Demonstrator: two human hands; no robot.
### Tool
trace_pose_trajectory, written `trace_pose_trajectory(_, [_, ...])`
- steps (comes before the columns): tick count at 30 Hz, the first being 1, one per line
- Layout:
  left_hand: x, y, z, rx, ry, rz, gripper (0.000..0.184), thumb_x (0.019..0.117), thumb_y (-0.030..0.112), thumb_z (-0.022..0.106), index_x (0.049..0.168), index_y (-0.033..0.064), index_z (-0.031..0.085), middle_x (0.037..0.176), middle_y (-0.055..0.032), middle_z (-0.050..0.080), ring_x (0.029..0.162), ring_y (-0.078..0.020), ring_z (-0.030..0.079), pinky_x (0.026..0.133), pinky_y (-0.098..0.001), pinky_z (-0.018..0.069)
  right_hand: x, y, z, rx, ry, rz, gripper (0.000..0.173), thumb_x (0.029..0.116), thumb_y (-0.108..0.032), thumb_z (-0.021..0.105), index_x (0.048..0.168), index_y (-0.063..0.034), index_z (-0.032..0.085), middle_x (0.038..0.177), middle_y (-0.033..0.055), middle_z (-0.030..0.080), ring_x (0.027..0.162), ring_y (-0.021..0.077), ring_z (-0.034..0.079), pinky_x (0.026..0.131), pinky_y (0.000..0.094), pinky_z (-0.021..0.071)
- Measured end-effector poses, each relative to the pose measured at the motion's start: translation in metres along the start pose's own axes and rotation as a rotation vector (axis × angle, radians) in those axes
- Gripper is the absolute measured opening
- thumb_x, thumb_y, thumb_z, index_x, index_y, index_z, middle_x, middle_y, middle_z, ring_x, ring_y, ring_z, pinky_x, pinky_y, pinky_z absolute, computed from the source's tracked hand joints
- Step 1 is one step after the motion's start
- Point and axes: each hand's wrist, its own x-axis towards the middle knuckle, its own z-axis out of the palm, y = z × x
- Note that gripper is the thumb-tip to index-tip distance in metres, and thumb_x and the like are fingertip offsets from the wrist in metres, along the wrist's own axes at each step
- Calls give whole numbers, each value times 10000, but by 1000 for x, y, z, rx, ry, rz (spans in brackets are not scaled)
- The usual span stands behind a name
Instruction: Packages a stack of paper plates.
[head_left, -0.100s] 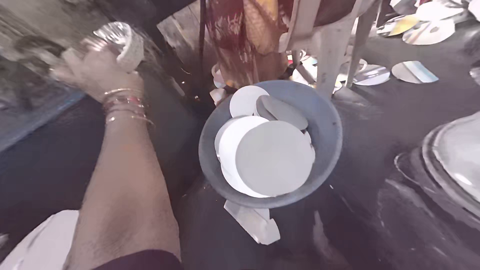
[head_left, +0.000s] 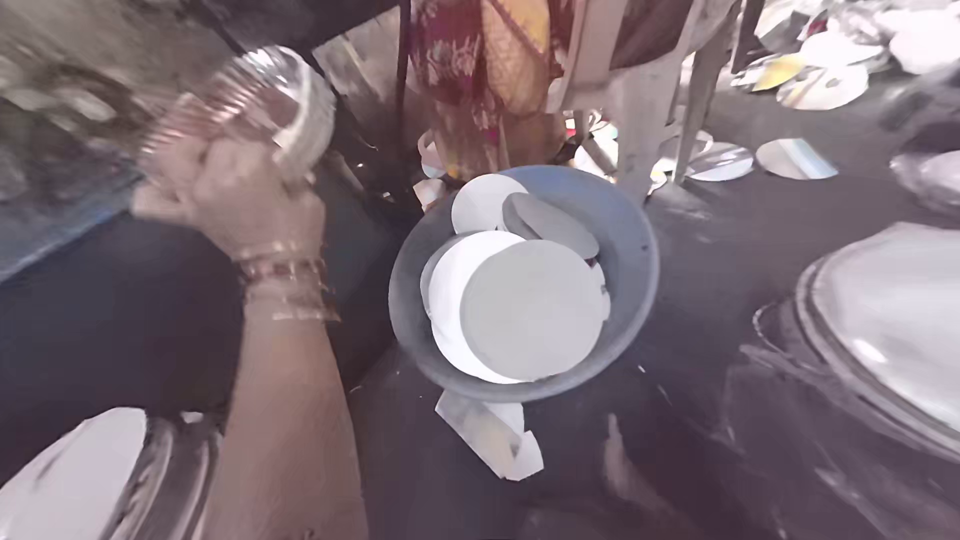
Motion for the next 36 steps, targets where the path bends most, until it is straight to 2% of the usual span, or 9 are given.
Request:
trace_pose_trajectory(4, [-122,57,-55,-292,352,210,237,908,216,627,825,10,708,853,-189,714,1043,-442,631,966,-591,396,-17,4,13,243,356,-40,433,1074,-216,487,1150,170,669,1124,362,674,1066,448,671,992,571,487])
trace_pose_trajectory(6, [-180,88,-82,-462,345,274,207,911,219,614,812,102,754,810,-71,746,944,-272,662,934,-448,396,-1,36,9,407,350,-84,424,1102,-244,461,1183,121,662,1075,274,689,993,329,671,944,505,507])
trace_pose_trajectory(9, [-259,128,-117,-848,126,417,184,972,240,586,877,182,732,863,38,730,1017,-118,596,985,-339,292,-2,60,7,857,305,-109,289,1101,-238,451,1095,-34,655,782,-10,608,637,27,544,601,214,485])
trace_pose_trajectory(11, [-295,146,-137,-1040,-100,584,232,1012,299,535,889,221,716,870,72,717,1049,-100,596,1007,-321,318,-4,65,2,1062,230,-122,297,1107,-252,421,1106,-49,638,656,-38,562,483,26,469,453,202,416])
trace_pose_trajectory(16, [-369,194,-163,-1218,-523,1043,167,808,104,577,733,192,698,807,45,716,938,-184,690,857,-416,520,-28,65,-15,1027,258,-143,340,1115,-197,406,1320,5,587,910,117,672,648,152,637,573,306,542])
trace_pose_trajectory(23, [-374,165,-189,-1042,-400,903,247,858,88,503,786,187,718,847,34,741,926,-181,691,875,-418,485,-51,54,-2,608,110,-267,355,1073,-105,488,1418,-48,548,1022,134,668,719,117,659,630,262,552])
trace_pose_trajectory(26, [-360,165,-186,-1074,-344,884,263,889,74,511,835,180,746,871,9,751,979,-199,685,924,-427,453,-55,54,-3,514,104,-461,344,1059,-82,500,1374,-11,618,1279,161,667,1133,160,627,1004,337,475])
trace_pose_trajectory(31, [-370,186,-151,-1196,-314,860,243,881,71,539,838,163,760,874,-3,752,955,-204,698,931,-414,500,-76,55,-3,1297,-85,-348,376,1135,-275,293,1109,-91,620,856,-1,683,770,41,674,692,207,572])
trace_pose_trajectory(36, [-388,202,-141,-1218,-309,780,240,891,113,538,809,173,755,852,15,754,928,-185,703,924,-444,489,-62,68,-6,1354,-224,-496,478,1137,-268,214,1129,-69,648,904,27,742,831,77,718,759,238,602])
